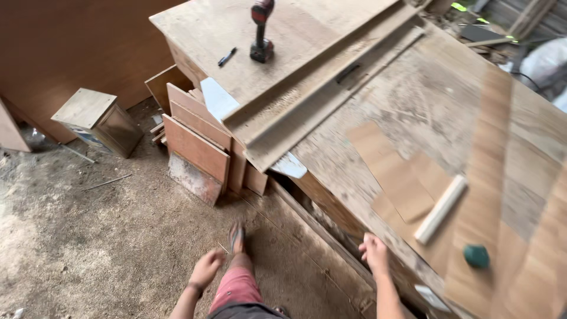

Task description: The person attaches wooden strips to a plywood board using a power drill and screws, and then aligns a small wooden block.

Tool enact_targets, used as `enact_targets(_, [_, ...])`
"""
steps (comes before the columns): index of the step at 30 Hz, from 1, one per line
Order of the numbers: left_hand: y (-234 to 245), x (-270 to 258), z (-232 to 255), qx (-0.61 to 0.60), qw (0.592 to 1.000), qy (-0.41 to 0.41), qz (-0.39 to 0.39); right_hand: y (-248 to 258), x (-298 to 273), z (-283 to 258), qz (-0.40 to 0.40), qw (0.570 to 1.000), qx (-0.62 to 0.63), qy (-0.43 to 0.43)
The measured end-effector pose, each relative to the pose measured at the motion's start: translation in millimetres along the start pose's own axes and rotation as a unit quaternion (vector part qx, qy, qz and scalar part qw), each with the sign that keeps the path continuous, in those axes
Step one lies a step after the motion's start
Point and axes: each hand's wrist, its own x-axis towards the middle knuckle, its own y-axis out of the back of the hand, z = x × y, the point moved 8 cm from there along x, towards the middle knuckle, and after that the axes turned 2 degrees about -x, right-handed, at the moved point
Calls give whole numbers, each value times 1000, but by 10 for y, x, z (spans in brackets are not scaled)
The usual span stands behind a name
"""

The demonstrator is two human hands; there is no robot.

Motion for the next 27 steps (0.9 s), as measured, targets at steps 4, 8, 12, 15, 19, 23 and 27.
enact_targets(4, [674, 1687, 1612, -6, 989, -131, 68, -873, 348, -2011, -25, 994, -91, 61])
enact_targets(8, [1410, 3578, 2955, -9, 954, -241, 177, -2133, 1142, -3395, -30, 986, 48, 156])
enact_targets(12, [1144, 5470, 3137, 220, 934, -249, 135, -3453, 2050, -4741, -33, 978, 52, 198])
enact_targets(15, [981, 5912, 3484, 340, 906, -249, 32, -4279, 2468, -5959, -35, 973, -7, 229])
enact_targets(19, [1066, 5776, 3909, 381, 896, -229, -3, -5301, 3348, -6640, -17, 979, 57, 194])
enact_targets(23, [1021, 5821, 3792, 432, 882, -177, -60, -6034, 4409, -6179, 81, 955, 208, 196])
enact_targets(27, [986, 5890, 3698, 463, 867, -179, -45, -4843, 3554, -7488, 48, 899, 393, 189])
